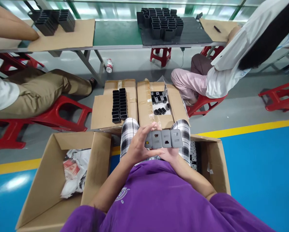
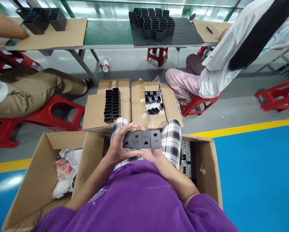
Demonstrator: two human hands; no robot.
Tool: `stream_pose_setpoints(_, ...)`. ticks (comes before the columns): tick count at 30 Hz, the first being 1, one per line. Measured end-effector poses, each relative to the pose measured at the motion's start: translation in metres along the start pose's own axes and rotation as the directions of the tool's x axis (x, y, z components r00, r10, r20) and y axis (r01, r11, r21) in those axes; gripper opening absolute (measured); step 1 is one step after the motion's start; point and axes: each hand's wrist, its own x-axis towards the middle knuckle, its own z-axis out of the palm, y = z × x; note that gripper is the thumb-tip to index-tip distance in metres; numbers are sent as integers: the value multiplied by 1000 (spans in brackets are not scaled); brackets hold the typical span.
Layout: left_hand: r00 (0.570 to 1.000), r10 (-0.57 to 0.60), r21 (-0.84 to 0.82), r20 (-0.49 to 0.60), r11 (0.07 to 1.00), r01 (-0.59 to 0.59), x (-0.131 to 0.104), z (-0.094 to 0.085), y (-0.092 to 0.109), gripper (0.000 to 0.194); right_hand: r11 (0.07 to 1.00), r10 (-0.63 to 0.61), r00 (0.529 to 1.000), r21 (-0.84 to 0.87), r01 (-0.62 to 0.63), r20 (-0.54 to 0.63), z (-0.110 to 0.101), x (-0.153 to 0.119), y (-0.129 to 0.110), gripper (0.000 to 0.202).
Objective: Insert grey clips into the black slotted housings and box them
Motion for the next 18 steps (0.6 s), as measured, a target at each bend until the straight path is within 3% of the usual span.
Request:
stream_pose_setpoints(6, 996, -78, -109, -39, 991, 73, -1, 1, 6, 97, 1000, -30, 999, -6, 31, 27, 8, -6, -2, 68)
stream_pose_setpoints(14, 997, -43, -121, -59, 992, 36, -3, -3, 13, 99, 1000, -13, 1000, 14, 13, -5, 2, -3, 1, 36)
stream_pose_setpoints(18, 997, -46, -154, -56, 987, 37, -3, -5, 9, 98, 999, -36, 999, -39, 34, -31, 6, -2, 3, 44)
